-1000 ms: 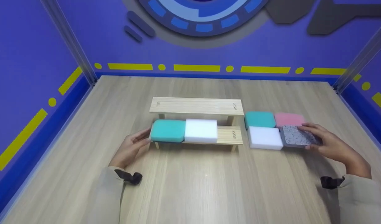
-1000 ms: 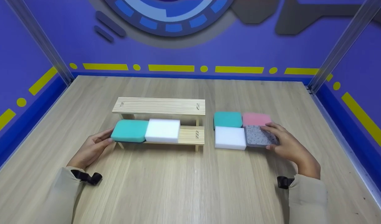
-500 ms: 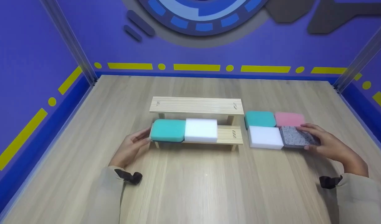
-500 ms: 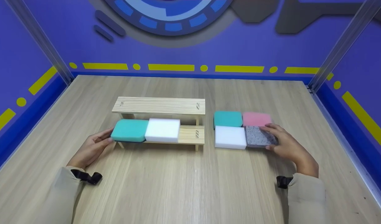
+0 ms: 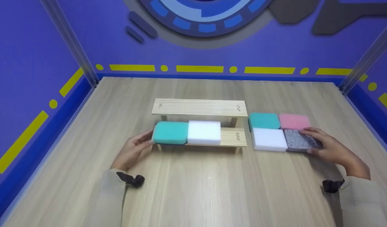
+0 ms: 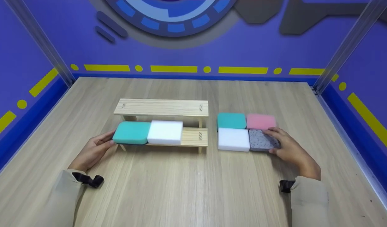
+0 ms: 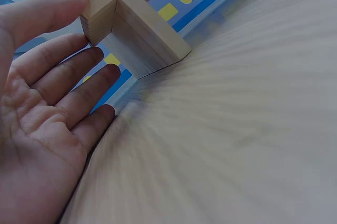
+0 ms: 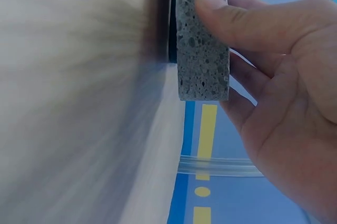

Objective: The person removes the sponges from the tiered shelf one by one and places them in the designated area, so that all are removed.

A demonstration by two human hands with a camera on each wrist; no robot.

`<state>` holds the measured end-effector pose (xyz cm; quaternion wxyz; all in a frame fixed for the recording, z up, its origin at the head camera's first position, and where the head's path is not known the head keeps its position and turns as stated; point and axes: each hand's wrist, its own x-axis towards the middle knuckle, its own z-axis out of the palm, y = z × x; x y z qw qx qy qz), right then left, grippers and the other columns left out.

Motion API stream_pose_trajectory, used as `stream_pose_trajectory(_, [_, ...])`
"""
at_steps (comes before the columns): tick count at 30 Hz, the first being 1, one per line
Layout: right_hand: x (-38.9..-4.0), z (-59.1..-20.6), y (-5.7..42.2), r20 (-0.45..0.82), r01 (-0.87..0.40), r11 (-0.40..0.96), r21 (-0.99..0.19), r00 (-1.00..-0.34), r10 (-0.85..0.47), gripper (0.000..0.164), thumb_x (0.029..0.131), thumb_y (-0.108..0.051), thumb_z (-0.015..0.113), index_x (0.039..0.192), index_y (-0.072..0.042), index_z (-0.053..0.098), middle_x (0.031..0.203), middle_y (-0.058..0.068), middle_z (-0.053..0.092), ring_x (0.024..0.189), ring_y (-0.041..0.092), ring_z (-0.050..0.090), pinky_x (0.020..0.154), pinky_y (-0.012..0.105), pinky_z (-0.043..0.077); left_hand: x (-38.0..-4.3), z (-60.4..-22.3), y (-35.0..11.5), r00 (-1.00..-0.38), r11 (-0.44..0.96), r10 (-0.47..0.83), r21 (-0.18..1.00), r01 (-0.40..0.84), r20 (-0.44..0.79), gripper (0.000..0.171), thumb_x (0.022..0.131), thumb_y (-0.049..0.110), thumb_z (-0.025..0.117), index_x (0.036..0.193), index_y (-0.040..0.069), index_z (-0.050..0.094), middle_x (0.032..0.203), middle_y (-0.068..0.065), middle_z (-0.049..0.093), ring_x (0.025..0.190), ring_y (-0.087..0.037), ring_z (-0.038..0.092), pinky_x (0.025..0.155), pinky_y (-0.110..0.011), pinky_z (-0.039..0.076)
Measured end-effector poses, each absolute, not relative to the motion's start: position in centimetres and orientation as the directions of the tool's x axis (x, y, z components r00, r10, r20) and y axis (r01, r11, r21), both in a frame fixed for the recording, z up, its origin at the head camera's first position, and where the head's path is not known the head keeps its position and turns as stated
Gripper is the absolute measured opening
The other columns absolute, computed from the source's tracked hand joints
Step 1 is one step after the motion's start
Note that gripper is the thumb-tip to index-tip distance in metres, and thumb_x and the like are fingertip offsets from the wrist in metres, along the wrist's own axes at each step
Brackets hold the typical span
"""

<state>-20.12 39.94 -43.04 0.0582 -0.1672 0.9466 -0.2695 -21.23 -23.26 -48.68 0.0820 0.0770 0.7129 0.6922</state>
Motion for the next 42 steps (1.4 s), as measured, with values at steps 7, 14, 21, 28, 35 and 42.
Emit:
stream_pose_trajectory(7, [-20.32,-43.28,39.93,-0.031,-0.270,0.797,-0.541,-0.940,-0.340,0.068,0.081,0.007,0.065,0.144,-0.001,0.040,0.148,0.034,0.025,0.133,0.061,0.020,0.097,0.077,0.025,-21.25,-48.66,-23.27,-0.975,0.072,0.222,0.997,0.007,-0.009,0.059,0.092,0.020,0.065,0.144,0.004,0.042,0.151,-0.009,0.041,0.140,-0.020,0.037,0.107,-0.017,0.039])
stream_pose_trajectory(14, [-20.29,-43.34,39.77,-0.047,-0.241,0.798,-0.552,-0.947,-0.318,0.067,0.082,0.004,0.067,0.143,-0.001,0.041,0.150,0.035,0.023,0.134,0.061,0.017,0.099,0.077,0.023,-21.25,-48.50,-23.34,-0.978,0.089,0.209,0.996,-0.006,-0.025,0.060,0.092,0.021,0.066,0.144,0.004,0.041,0.151,-0.009,0.041,0.140,-0.019,0.038,0.109,-0.019,0.037])
stream_pose_trajectory(21, [-20.17,-43.33,39.70,-0.051,-0.225,0.794,-0.565,-0.951,-0.305,0.066,0.083,0.001,0.068,0.143,-0.002,0.042,0.151,0.035,0.021,0.135,0.060,0.017,0.100,0.076,0.023,-21.22,-48.55,-23.39,-0.977,0.071,0.210,0.997,-0.007,-0.022,0.060,0.091,0.020,0.066,0.144,0.004,0.042,0.151,-0.009,0.041,0.139,-0.019,0.038,0.108,-0.019,0.038])
stream_pose_trajectory(28, [-20.09,-43.61,40.00,-0.035,-0.234,0.788,-0.569,-0.951,-0.307,0.065,0.082,0.000,0.068,0.142,-0.002,0.044,0.151,0.035,0.023,0.135,0.061,0.017,0.099,0.077,0.023,-21.24,-48.66,-23.33,-0.977,0.065,0.212,0.998,-0.014,-0.027,0.061,0.091,0.022,0.066,0.144,0.005,0.042,0.151,-0.008,0.041,0.139,-0.019,0.038,0.107,-0.018,0.039])
stream_pose_trajectory(35, [-19.92,-43.74,40.06,-0.018,-0.253,0.785,-0.565,-0.948,-0.318,0.063,0.080,-0.001,0.071,0.139,-0.001,0.048,0.149,0.032,0.029,0.134,0.060,0.020,0.098,0.076,0.026,-21.18,-48.68,-23.32,-0.976,0.062,0.215,0.998,-0.010,-0.023,0.060,0.092,0.019,0.065,0.144,0.002,0.041,0.151,-0.011,0.040,0.140,-0.021,0.037,0.106,-0.017,0.040])
stream_pose_trajectory(42, [-19.84,-43.65,40.01,-0.041,-0.224,0.792,-0.568,-0.953,-0.299,0.060,0.081,-0.001,0.069,0.138,-0.003,0.049,0.149,0.032,0.029,0.134,0.060,0.020,0.098,0.076,0.026,-21.14,-48.62,-23.30,-0.976,0.060,0.216,0.998,-0.018,-0.030,0.060,0.092,0.019,0.065,0.144,0.002,0.041,0.151,-0.011,0.040,0.140,-0.020,0.037,0.107,-0.018,0.039])
